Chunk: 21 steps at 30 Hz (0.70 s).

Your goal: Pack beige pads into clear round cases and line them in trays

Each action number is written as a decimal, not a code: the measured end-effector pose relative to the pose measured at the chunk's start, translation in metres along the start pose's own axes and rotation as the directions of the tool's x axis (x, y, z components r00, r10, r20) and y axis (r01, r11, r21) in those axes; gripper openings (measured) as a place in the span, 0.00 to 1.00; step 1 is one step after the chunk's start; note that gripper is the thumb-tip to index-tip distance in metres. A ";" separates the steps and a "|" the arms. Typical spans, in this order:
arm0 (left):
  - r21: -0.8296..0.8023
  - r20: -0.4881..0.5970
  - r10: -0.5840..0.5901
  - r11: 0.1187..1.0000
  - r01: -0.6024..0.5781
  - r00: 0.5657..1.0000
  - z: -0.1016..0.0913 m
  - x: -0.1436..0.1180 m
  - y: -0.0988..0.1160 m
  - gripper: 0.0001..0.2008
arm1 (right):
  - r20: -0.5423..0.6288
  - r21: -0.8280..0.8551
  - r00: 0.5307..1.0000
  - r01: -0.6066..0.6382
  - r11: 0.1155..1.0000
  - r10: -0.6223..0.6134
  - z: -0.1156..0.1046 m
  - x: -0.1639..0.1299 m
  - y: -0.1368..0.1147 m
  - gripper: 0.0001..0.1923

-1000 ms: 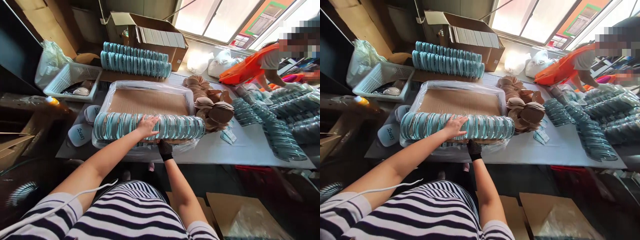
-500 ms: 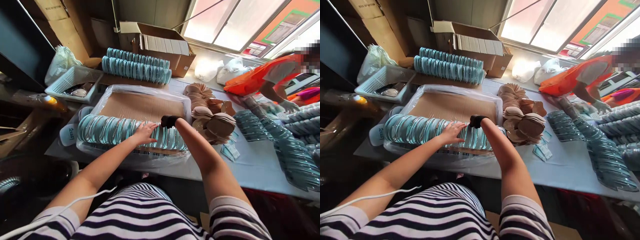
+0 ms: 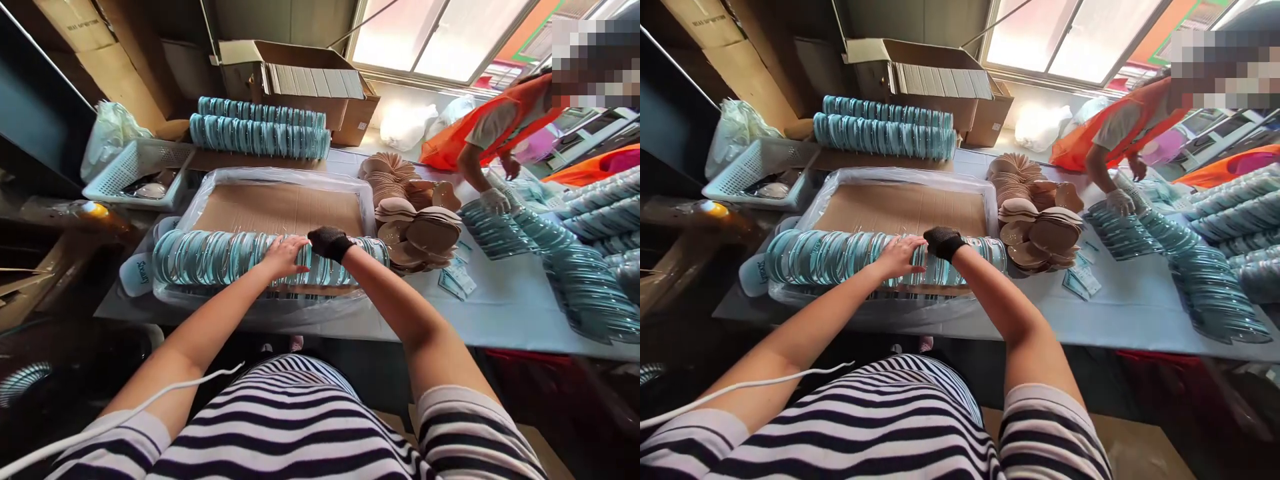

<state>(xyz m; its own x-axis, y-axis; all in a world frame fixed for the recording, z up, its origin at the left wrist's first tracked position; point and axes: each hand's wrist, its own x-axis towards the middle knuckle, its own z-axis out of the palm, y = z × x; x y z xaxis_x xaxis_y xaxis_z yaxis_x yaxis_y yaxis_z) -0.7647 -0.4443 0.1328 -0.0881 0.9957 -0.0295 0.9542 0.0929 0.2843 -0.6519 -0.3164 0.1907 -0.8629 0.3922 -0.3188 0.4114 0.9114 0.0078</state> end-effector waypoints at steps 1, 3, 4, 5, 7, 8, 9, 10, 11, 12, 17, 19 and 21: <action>0.004 0.003 0.006 1.000 -0.006 1.000 -0.001 0.000 0.000 0.38 | -0.023 0.009 0.999 -0.023 1.000 0.023 0.011 -0.018 -0.007 0.17; 0.011 0.009 0.018 1.000 -0.018 1.000 -0.001 0.000 0.001 0.38 | -0.057 0.051 0.994 -0.091 0.995 0.094 0.043 -0.052 -0.021 0.18; 0.010 0.008 0.020 1.000 -0.020 1.000 -0.001 0.000 0.002 0.38 | -0.046 0.087 0.988 -0.141 0.986 0.145 0.062 -0.066 -0.029 0.17; 0.006 0.004 0.020 1.000 -0.020 1.000 0.000 0.000 0.002 0.38 | -0.045 0.135 0.987 -0.149 0.980 0.156 0.083 -0.075 -0.036 0.17; -0.006 -0.006 0.014 1.000 -0.014 1.000 0.001 0.001 0.001 0.38 | -0.048 0.218 0.977 -0.192 0.957 0.207 0.122 -0.082 -0.048 0.17; -0.009 -0.009 0.014 1.000 -0.014 1.000 0.003 0.001 0.000 0.38 | -0.042 0.248 0.972 -0.215 0.944 0.233 0.139 -0.081 -0.054 0.18; -0.009 -0.012 0.017 1.000 -0.017 1.000 0.004 0.001 -0.001 0.38 | -0.030 0.270 0.964 -0.248 0.930 0.266 0.153 -0.078 -0.058 0.18; -0.007 -0.015 0.022 1.000 -0.022 1.000 0.004 0.000 -0.002 0.38 | -0.016 0.284 0.954 -0.283 0.916 0.300 0.164 -0.075 -0.062 0.18; -0.003 -0.016 0.029 1.000 -0.029 0.999 0.005 0.000 -0.004 0.38 | -0.008 0.299 0.946 -0.308 0.903 0.325 0.172 -0.073 -0.065 0.18; 0.003 -0.013 0.035 0.999 -0.035 0.999 0.005 -0.001 -0.004 0.39 | -0.013 0.315 0.941 -0.318 0.894 0.339 0.176 -0.072 -0.066 0.18; 0.033 -0.006 0.059 0.998 -0.058 0.998 0.000 -0.002 0.007 0.40 | -0.204 0.314 0.927 -0.244 0.917 0.316 0.132 -0.085 -0.029 0.20; 0.038 -0.016 0.094 0.995 -0.093 0.995 0.000 0.004 0.019 0.39 | -0.258 0.253 0.871 -0.357 0.899 0.418 0.091 -0.082 0.003 0.21; 0.039 -0.004 0.125 0.991 -0.125 0.992 0.002 0.014 0.032 0.38 | -0.231 0.189 0.862 -0.416 0.890 0.452 0.048 -0.065 0.033 0.19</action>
<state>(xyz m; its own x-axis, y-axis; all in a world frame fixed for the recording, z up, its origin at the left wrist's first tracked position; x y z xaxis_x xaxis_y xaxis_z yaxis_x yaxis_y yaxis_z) -0.7351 -0.4277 0.1399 0.0311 0.9995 0.0101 0.9681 -0.0327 0.2483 -0.5680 -0.3180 0.1662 -0.6255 0.7785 -0.0523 0.7802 0.6242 -0.0401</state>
